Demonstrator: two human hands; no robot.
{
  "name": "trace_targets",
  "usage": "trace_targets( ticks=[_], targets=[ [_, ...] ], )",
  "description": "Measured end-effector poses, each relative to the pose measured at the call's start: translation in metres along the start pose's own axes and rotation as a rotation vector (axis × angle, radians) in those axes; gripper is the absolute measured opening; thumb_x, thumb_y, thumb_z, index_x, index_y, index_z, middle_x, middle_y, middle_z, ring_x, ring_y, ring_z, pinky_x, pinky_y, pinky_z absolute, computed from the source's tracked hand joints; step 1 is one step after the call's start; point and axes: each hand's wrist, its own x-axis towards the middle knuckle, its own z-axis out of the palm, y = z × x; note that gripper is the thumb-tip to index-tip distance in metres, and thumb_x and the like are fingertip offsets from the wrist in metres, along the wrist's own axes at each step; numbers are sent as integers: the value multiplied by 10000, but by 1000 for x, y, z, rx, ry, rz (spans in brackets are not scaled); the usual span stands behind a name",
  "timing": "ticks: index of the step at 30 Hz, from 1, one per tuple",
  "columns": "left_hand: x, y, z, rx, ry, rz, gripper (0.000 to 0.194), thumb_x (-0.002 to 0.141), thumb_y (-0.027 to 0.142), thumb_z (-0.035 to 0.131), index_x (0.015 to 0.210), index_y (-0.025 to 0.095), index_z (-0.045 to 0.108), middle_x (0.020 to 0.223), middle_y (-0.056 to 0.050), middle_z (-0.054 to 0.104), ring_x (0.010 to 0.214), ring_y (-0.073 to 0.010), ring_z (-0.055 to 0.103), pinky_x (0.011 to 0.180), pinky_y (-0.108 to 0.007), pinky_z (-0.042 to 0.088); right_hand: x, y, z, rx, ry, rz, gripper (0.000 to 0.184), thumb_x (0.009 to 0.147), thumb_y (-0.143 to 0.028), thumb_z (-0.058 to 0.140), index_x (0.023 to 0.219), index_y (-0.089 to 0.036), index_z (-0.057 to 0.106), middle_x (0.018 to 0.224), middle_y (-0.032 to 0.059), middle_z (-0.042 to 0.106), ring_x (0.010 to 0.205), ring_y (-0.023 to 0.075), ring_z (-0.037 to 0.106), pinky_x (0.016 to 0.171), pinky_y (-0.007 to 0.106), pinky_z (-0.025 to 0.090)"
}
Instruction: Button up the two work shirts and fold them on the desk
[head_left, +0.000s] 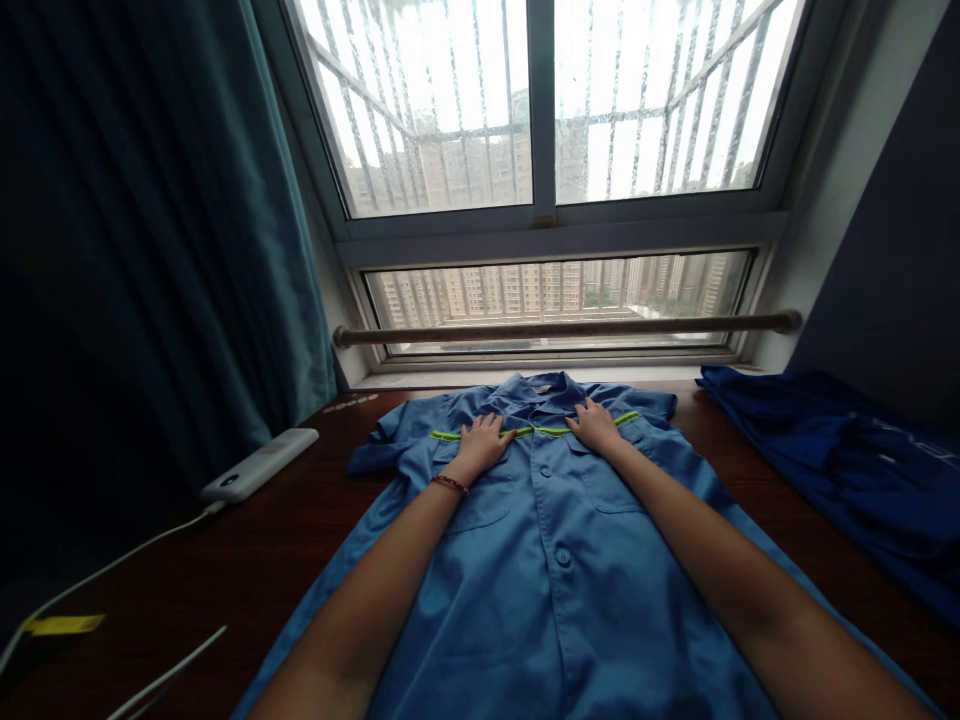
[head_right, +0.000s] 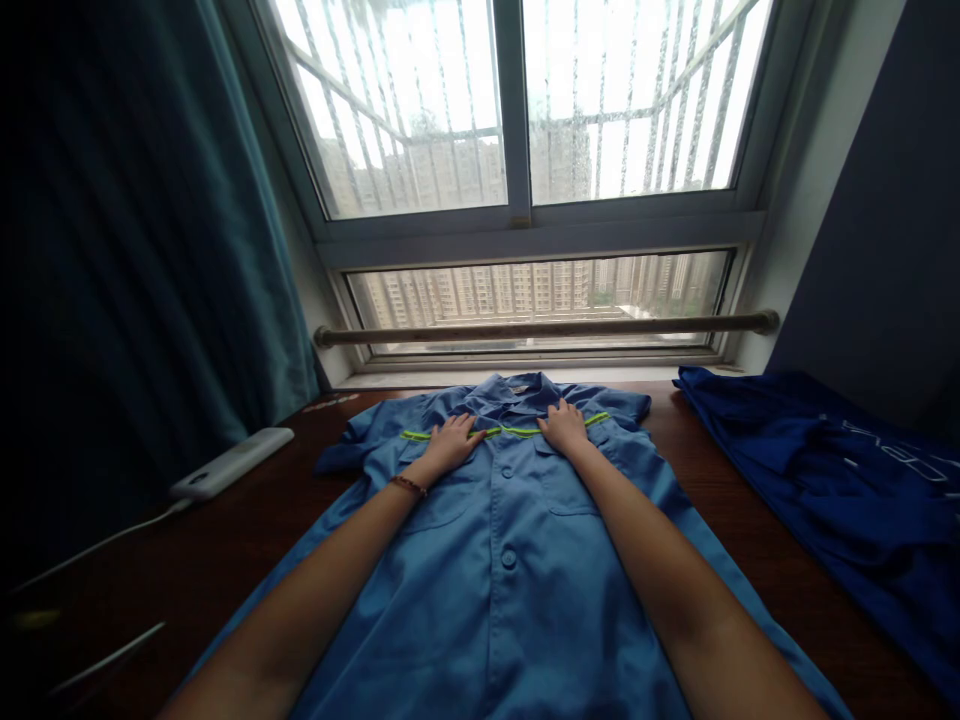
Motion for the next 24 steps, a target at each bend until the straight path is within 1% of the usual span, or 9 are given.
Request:
trace_targets(
  ticks=[5, 6, 8, 10, 12, 14, 17, 20, 24],
  targets=[
    [-2, 4, -1, 13, 92, 37, 508, 833, 550, 321, 1190, 221, 472, 1363, -88, 350, 1269, -332, 224, 969, -608, 204, -4, -4, -2, -5, 41, 27, 470, 825, -475, 430, 1063, -94, 568, 1222, 214, 402, 1089, 319, 399, 890, 385, 316],
    [-3, 6, -3, 18, 127, 88, 482, 840, 518, 344, 1189, 210, 471, 1366, -87, 347, 1280, -314, 211, 994, -582, 188, -5, -5, -3, -7, 52, 40, 476, 820, -475, 440, 1062, -84, 563, 1211, 220, 403, 1087, 328, 394, 886, 391, 318],
    [-4, 9, -6, 8, 165, 259, 438, 859, 448, 366, 1207, 197, 451, 1349, -81, 375, 1275, -255, 248, 1043, -491, 180, -7, -7, -8, -14, 87, 42, 461, 829, -441, 438, 1067, -61, 544, 1174, 231, 417, 1081, 339, 386, 875, 401, 320],
    [-5, 13, -9, -36, 135, 431, 417, 875, 411, 356, 1222, 193, 433, 1293, -74, 445, 1208, -200, 365, 1036, -380, 250, -10, -11, -13, -16, 106, -51, 399, 868, -360, 376, 1067, -49, 527, 1121, 228, 451, 1066, 323, 398, 872, 398, 320],
    [-6, 17, -12, -79, 89, 505, 402, 883, 412, 336, 1199, 193, 453, 1213, -67, 514, 1112, -176, 459, 973, -307, 339, -13, -16, -18, -5, 85, -201, 350, 894, -299, 307, 1041, -79, 537, 1055, 189, 501, 1013, 273, 444, 855, 358, 337],
    [-7, 19, -12, -86, 83, 500, 390, 885, 422, 327, 1155, 193, 491, 1148, -60, 555, 1059, -179, 489, 921, -286, 380, -14, -20, -20, 13, 29, -326, 318, 897, -303, 313, 994, -134, 564, 1002, 130, 538, 958, 223, 479, 829, 300, 357],
    [-8, 20, -11, -46, 107, 458, 388, 882, 441, 318, 1109, 204, 524, 1109, -45, 577, 1038, -199, 484, 894, -302, 387, -12, -24, -18, 30, -31, -411, 273, 876, -330, 391, 1025, -184, 567, 1040, 77, 546, 991, 188, 468, 854, 252, 345],
    [-4, 22, -9, -2, 100, 351, 412, 892, 438, 270, 1146, 217, 508, 1145, -36, 565, 1010, -214, 489, 874, -321, 388, -7, -23, -11, 30, -54, -399, 348, 874, -367, 391, 1134, -172, 518, 1122, 94, 520, 1104, 213, 394, 942, 293, 280],
    [15, 28, -7, 45, -35, 183, 420, 899, 376, 248, 1238, 235, 451, 1303, -35, 444, 1099, -220, 454, 947, -351, 329, -4, -20, -3, 27, -84, -335, 431, 871, -423, 362, 1198, -166, 475, 1186, 121, 488, 1184, 274, 302, 975, 382, 225]
  ],
)
